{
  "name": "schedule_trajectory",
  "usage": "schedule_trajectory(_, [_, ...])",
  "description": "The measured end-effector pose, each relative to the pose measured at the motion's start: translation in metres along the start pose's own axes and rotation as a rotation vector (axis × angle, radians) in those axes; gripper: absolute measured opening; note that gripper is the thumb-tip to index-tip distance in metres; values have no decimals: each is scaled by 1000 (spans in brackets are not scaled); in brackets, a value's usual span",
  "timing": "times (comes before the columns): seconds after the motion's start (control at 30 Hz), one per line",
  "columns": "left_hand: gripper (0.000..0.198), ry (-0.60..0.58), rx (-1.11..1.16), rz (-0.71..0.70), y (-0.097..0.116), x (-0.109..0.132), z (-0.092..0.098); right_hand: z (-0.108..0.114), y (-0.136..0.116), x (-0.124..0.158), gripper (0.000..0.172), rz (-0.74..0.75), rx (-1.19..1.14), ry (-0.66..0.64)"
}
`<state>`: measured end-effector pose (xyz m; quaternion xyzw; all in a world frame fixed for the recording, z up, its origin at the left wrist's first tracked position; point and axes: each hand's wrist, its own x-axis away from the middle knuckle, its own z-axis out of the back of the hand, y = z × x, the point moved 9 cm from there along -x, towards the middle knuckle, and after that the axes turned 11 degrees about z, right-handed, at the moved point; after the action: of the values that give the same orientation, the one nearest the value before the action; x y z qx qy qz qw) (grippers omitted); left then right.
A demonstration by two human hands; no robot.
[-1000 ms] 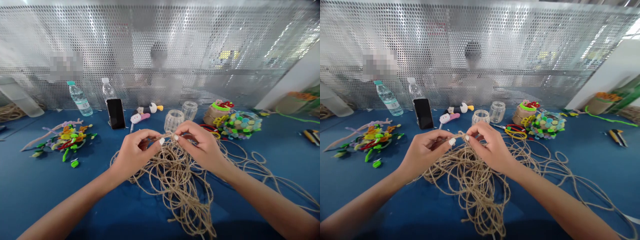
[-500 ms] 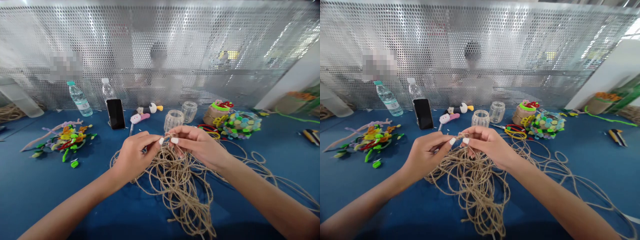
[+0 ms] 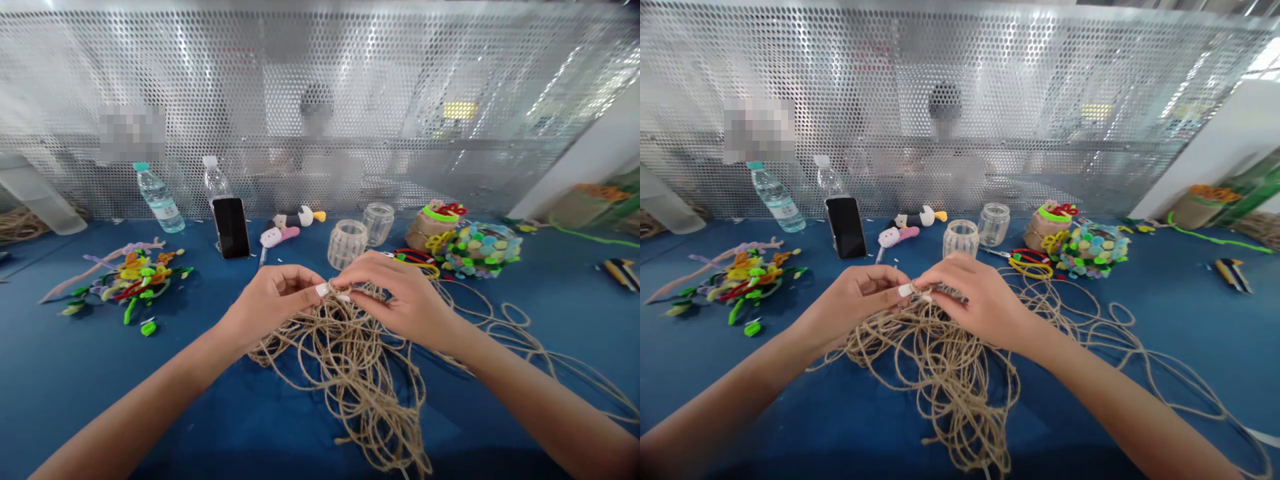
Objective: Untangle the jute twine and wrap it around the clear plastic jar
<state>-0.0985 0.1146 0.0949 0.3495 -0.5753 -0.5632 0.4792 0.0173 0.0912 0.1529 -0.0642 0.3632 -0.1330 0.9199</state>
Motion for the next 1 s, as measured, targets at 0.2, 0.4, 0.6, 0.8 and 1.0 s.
schedule_trajectory(0.2, [10, 84, -93, -111, 11, 5, 2, -1, 19, 5, 20, -266, -249, 2])
schedule_trajectory(0.4, [6, 156, -180, -185, 10, 5, 0, -15, 37, 16, 12, -506, -367, 38])
schedule_trajectory(0.6, [4, 237, -161, -260, 8, 8, -1, -19, 34, 12, 7, -444, -395, 40])
schedule_trajectory(0.8, [13, 270, -134, -293, 10, 11, 1, -16, 20, 10, 8, -313, -184, 11])
schedule_trajectory(1.0, [18, 541, -607, -575, 27, 40, -11, -10, 19, 21, 11, -206, 25, 67])
